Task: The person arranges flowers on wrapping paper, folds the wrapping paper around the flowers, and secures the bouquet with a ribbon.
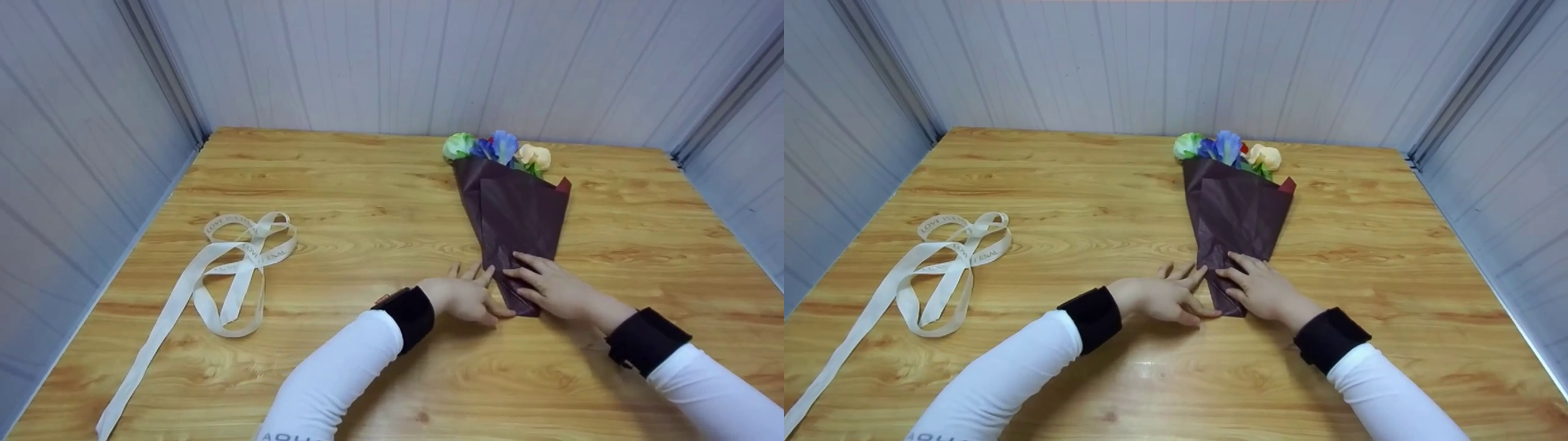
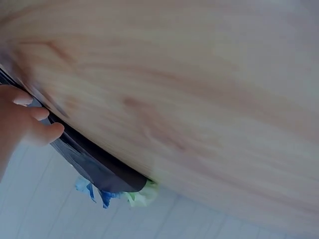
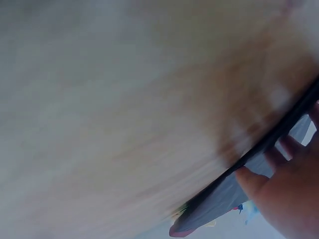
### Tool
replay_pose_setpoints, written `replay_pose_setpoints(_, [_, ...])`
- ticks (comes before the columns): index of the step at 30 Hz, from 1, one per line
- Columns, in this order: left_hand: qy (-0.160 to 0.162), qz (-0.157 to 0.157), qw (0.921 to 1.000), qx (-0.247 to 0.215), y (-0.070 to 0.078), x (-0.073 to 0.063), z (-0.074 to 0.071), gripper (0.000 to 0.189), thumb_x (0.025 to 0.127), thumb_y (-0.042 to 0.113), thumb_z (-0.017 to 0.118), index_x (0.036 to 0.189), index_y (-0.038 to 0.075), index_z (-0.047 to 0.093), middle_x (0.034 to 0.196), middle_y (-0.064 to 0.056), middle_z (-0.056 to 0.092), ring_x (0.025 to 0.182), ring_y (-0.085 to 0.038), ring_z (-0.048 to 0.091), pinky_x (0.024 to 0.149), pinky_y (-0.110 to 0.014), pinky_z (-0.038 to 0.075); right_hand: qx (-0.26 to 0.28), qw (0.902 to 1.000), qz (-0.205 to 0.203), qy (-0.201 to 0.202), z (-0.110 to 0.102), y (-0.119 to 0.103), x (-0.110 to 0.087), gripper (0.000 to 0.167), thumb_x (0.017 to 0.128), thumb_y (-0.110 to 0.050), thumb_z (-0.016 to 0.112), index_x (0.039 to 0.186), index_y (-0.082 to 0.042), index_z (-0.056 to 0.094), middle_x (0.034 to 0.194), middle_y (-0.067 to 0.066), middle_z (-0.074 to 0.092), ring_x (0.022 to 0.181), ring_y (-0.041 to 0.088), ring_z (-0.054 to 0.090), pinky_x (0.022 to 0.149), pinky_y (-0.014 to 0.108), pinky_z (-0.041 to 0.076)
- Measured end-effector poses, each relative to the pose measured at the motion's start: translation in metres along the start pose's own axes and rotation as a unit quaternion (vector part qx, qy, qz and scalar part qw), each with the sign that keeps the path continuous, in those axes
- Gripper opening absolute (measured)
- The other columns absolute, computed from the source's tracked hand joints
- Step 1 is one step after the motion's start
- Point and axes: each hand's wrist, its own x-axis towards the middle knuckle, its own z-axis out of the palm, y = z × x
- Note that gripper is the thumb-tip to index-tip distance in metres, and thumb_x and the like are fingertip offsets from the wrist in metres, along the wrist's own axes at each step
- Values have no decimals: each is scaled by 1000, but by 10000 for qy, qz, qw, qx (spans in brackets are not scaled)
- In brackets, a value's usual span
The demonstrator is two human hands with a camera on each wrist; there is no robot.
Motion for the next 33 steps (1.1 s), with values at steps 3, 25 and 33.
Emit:
replay_pose_setpoints(3, [-26, -36, 9997, 251, 3, 1, 1, 45, 96, 51, 43, 139, 56, 29, 160, -5, -7, 145, -25, -16, 114, -53, -9, -69, 9999, 98, 69, -2, 4, -1, 38, 100, -23, 48, 135, -8, 51, 147, 25, 31, 132, 48, 32, 102, 61, 32])
replay_pose_setpoints(25, [102, -260, 9988, 390, 12, -5, 5, 55, 95, 57, 41, 145, 48, 23, 161, 0, -1, 147, -21, -6, 118, -45, 0, 38, 9979, 600, 237, 0, 28, 9, 40, 102, -20, 40, 139, -8, 44, 152, 24, 23, 138, 49, 19, 103, 71, 16])
replay_pose_setpoints(33, [63, -248, 9985, 492, 12, -6, 6, 55, 95, 55, 40, 146, 48, 20, 160, -1, -2, 147, -22, -5, 118, -44, 1, 54, 9988, 368, 324, 0, 30, 14, 40, 102, -21, 40, 139, -6, 45, 150, 26, 27, 136, 48, 23, 105, 66, 20])
